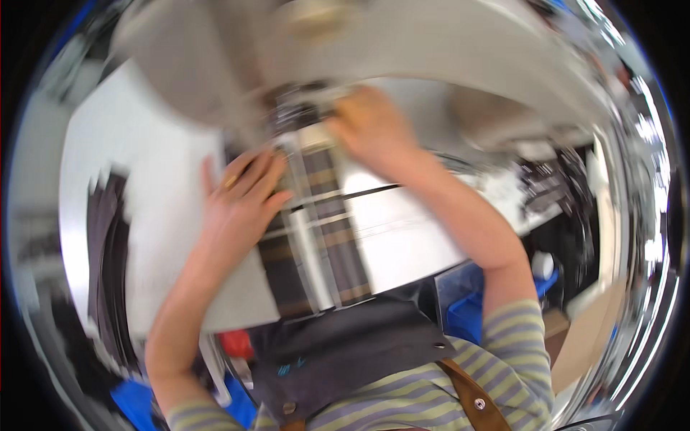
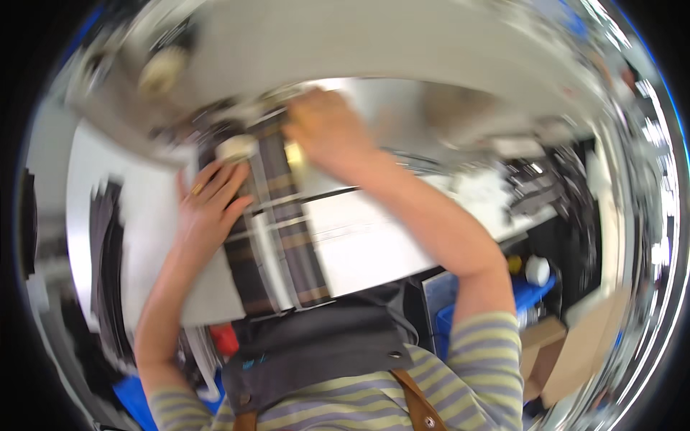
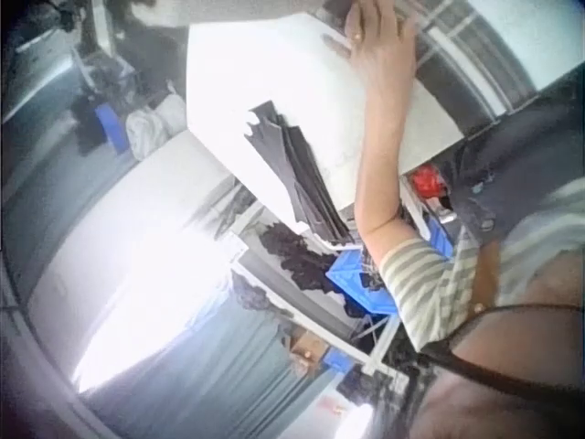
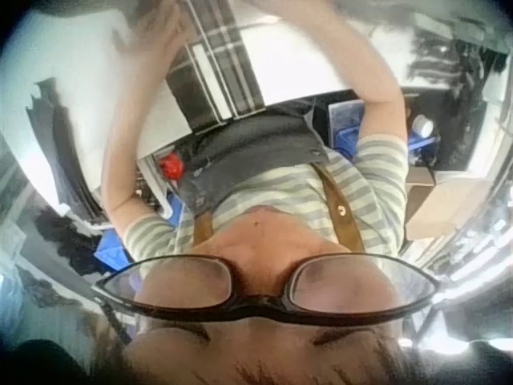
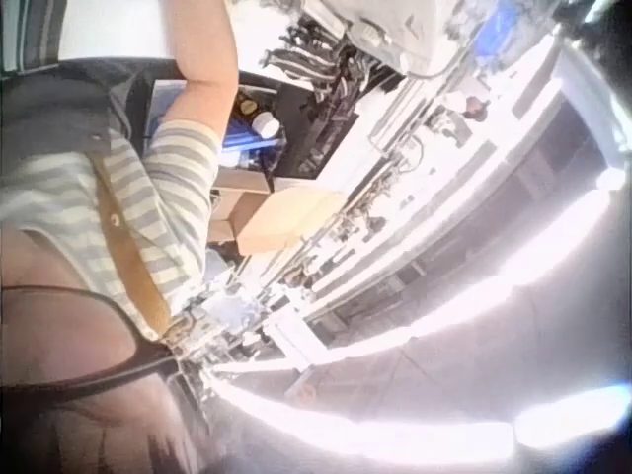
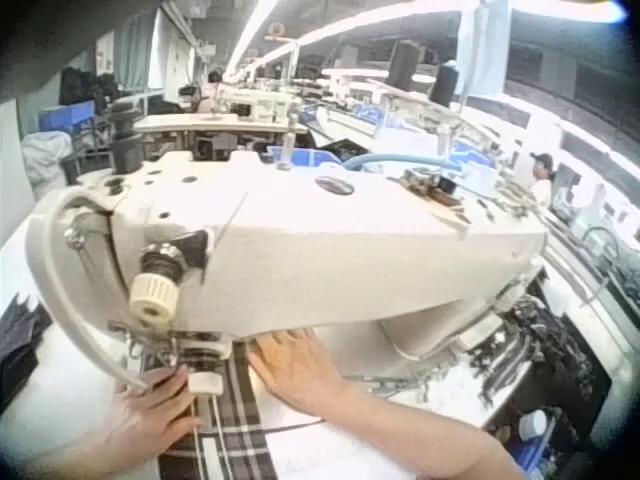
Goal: Using a sewing machine to attach fabric and zippers to leather components.
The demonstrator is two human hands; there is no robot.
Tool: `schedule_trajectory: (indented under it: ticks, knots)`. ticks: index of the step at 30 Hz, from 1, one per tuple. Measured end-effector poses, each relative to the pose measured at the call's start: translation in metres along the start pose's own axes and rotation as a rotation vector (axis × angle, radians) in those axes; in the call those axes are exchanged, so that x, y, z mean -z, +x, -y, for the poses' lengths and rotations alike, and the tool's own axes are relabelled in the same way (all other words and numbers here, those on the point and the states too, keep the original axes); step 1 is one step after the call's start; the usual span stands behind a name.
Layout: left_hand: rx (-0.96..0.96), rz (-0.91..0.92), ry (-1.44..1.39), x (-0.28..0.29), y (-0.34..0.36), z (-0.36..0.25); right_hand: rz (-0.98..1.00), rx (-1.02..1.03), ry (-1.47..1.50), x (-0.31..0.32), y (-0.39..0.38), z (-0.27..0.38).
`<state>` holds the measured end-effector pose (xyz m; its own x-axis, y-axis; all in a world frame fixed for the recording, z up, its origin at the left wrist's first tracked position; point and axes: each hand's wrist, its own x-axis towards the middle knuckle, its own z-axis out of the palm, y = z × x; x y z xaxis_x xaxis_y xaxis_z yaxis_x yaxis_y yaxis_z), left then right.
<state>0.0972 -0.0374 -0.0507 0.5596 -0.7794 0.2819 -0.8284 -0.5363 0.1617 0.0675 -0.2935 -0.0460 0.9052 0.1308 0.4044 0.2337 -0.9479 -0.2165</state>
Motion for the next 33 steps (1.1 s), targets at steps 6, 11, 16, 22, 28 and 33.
schedule_trajectory:
  ticks: [6,11,16,22,28,33]
  knots:
    - [-0.018,0.026,0.094,-0.002,-0.016,0.012,-0.204,0.096,0.131,0.073,-0.084,0.033]
    - [0.026,-0.015,0.061,-0.005,-0.012,0.008,-0.111,-0.436,-0.371,0.156,-0.202,-0.063]
    - [0.025,0.001,0.043,-0.002,-0.007,0.007,-0.059,-0.684,-0.484,0.241,-0.239,-0.144]
    - [0.055,0.016,0.004,0.000,-0.009,0.009,-0.005,-0.861,-0.488,0.219,-0.222,-0.196]
    - [0.077,0.043,0.013,0.005,-0.013,0.007,-0.229,-0.789,-0.150,0.214,-0.200,-0.123]
    - [0.066,0.036,-0.035,0.001,-0.009,0.005,-0.172,-0.445,-0.121,0.133,-0.216,-0.012]
